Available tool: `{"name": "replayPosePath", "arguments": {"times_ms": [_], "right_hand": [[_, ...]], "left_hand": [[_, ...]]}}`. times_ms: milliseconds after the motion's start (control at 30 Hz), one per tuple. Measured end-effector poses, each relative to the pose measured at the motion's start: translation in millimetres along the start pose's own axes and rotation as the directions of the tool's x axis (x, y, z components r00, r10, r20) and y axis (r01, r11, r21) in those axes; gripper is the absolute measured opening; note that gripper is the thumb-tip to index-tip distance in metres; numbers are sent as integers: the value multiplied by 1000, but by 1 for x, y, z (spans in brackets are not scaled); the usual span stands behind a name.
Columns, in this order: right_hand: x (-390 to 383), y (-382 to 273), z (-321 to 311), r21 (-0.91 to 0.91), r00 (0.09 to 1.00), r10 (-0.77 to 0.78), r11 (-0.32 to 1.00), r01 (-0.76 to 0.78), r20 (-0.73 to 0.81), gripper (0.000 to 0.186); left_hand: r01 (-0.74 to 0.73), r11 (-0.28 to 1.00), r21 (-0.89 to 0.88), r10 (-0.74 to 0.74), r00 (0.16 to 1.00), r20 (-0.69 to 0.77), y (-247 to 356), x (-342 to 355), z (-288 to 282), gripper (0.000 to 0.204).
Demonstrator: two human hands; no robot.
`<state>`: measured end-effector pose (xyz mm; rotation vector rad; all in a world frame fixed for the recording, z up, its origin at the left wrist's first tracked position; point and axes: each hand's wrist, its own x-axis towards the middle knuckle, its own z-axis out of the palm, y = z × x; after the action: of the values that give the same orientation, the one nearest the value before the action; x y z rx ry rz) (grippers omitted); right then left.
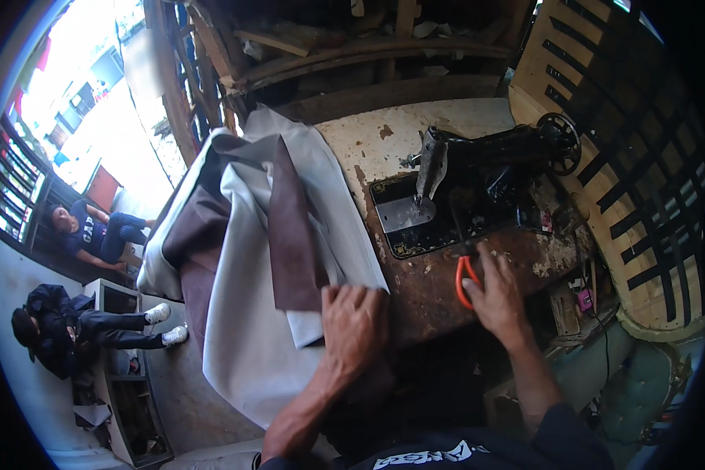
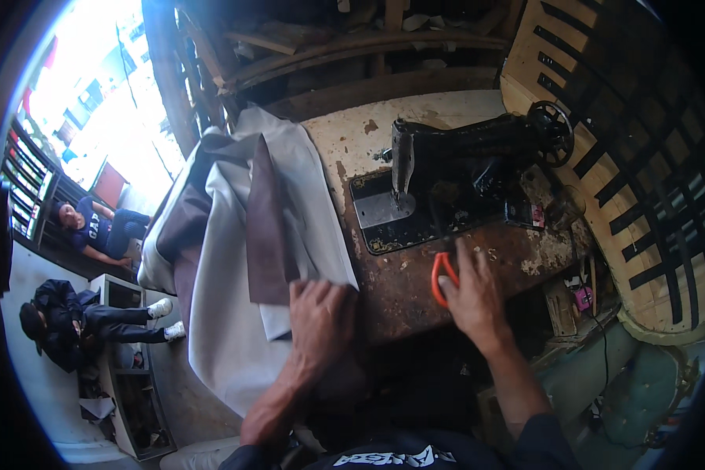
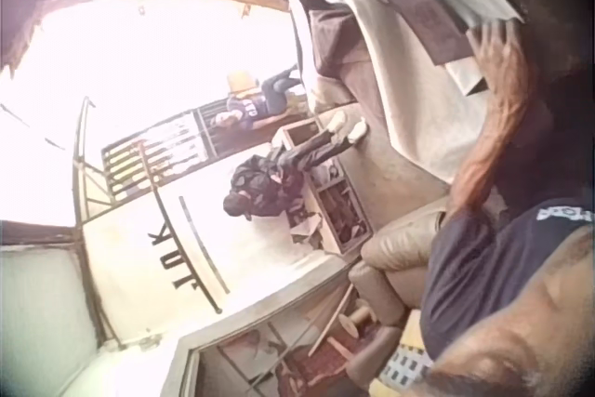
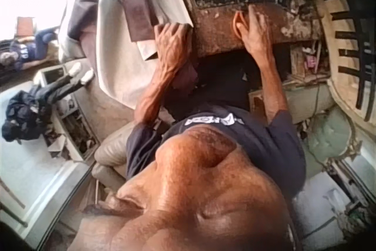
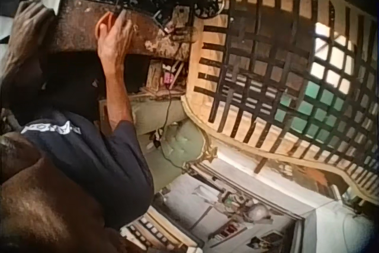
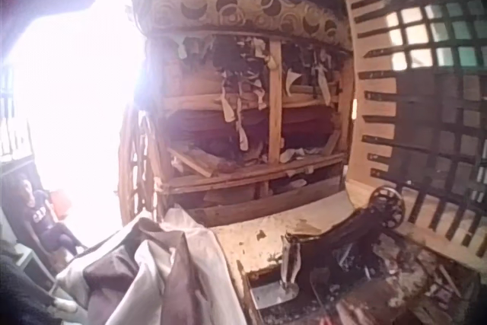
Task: The person sews pieces of fabric with a sewing machine, cuts thread using scissors, turns and unfolds the fabric by hand, and positions it under the sewing machine needle to stitch another section.
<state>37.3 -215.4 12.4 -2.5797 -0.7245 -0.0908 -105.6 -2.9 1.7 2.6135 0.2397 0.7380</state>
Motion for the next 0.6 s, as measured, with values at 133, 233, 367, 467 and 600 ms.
{"name": "replayPosePath", "arguments": {"times_ms": [133, 233, 367, 467, 600], "right_hand": [[11, -17, -7, 314, 997, -37, 948, 54, -61, 58], [28, -37, 18, 605, 969, 18, 778, -169, 248, 66], [79, -52, 93, 501, 969, 71, 846, -185, 236, 63], [72, -57, 99, 514, 979, 11, 850, -116, 203, 50], [5, -22, 40, 709, 997, 9, 703, -59, 74, 25]], "left_hand": [[-64, 966, -252, 89, 992, 87, 75, -57, -38, 9], [51, 828, -558, 188, 913, 363, 117, -110, -63, 10], [471, 522, -712, 299, 680, 669, 141, -155, -72, 11], [411, 561, -718, 502, 521, 690, 126, -180, -63, 16], [473, 511, -718, 396, 611, 685, 120, -110, -162, 35]]}}
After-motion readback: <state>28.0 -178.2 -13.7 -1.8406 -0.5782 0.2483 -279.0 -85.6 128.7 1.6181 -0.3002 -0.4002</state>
